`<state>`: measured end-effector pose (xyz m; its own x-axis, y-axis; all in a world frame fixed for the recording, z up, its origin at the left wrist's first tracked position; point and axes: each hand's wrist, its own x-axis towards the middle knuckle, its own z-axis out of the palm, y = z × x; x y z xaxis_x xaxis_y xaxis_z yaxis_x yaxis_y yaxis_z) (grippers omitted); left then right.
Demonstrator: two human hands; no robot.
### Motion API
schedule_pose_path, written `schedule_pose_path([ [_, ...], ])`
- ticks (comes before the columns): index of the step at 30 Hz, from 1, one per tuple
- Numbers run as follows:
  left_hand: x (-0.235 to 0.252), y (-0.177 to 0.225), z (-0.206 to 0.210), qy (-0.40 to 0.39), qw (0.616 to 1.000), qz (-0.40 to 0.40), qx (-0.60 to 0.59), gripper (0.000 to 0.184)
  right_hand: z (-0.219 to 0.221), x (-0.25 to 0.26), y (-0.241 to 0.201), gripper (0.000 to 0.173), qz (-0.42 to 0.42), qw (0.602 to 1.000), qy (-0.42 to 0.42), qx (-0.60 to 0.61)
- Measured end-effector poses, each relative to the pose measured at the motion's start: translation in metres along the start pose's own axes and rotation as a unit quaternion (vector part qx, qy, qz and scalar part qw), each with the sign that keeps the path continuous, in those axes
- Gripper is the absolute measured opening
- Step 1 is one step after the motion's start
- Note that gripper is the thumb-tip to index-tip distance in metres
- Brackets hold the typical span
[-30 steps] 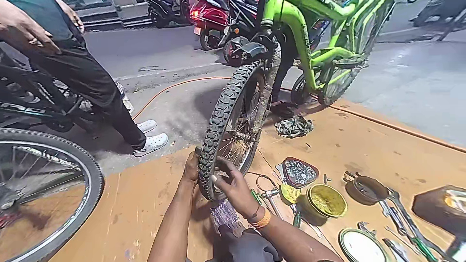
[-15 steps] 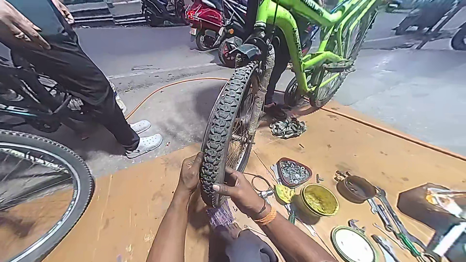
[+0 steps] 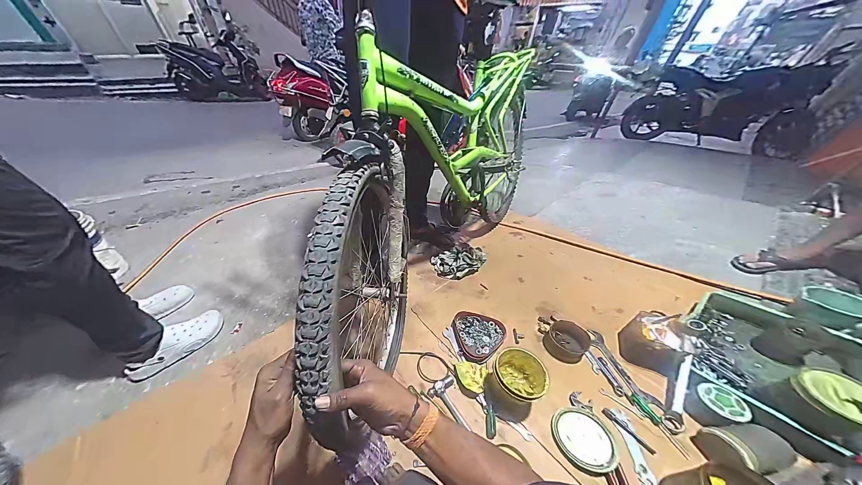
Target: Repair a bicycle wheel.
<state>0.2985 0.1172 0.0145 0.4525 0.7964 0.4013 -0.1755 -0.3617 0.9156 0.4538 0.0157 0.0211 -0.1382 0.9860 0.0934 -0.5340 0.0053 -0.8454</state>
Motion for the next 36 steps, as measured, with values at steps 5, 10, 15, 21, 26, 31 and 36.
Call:
schedule_pose_path([
  [5,-0.012,-0.009,0.022,0.029,0.999,0.018,0.032,0.040,-0.012,-0.023,-0.003,0.045,-0.023,0.999,0.012,-0.048],
  [10,-0.020,-0.015,0.051,0.032,0.997,0.032,0.068,0.038,-0.031,-0.040,-0.013,0.051,-0.009,0.996,0.000,-0.088],
  [15,-0.031,-0.025,0.071,0.022,0.995,0.032,0.091,0.037,-0.054,-0.057,-0.017,0.048,-0.003,0.994,-0.014,-0.106],
  [21,-0.036,-0.032,0.088,0.022,0.997,0.027,0.063,0.033,-0.076,-0.069,-0.024,0.046,-0.003,0.994,0.002,-0.108],
  [26,-0.029,-0.033,0.092,0.003,0.998,0.037,0.051,0.040,-0.068,-0.056,-0.013,0.036,-0.023,0.985,0.164,-0.045],
  [31,-0.028,-0.031,0.086,0.003,0.999,0.039,0.036,0.041,-0.115,-0.036,-0.033,0.035,-0.099,0.871,0.479,-0.033],
  [36,-0.029,-0.035,0.055,0.069,0.997,-0.008,-0.039,0.029,-0.215,-0.044,-0.053,0.043,-0.140,0.765,0.612,-0.144],
])
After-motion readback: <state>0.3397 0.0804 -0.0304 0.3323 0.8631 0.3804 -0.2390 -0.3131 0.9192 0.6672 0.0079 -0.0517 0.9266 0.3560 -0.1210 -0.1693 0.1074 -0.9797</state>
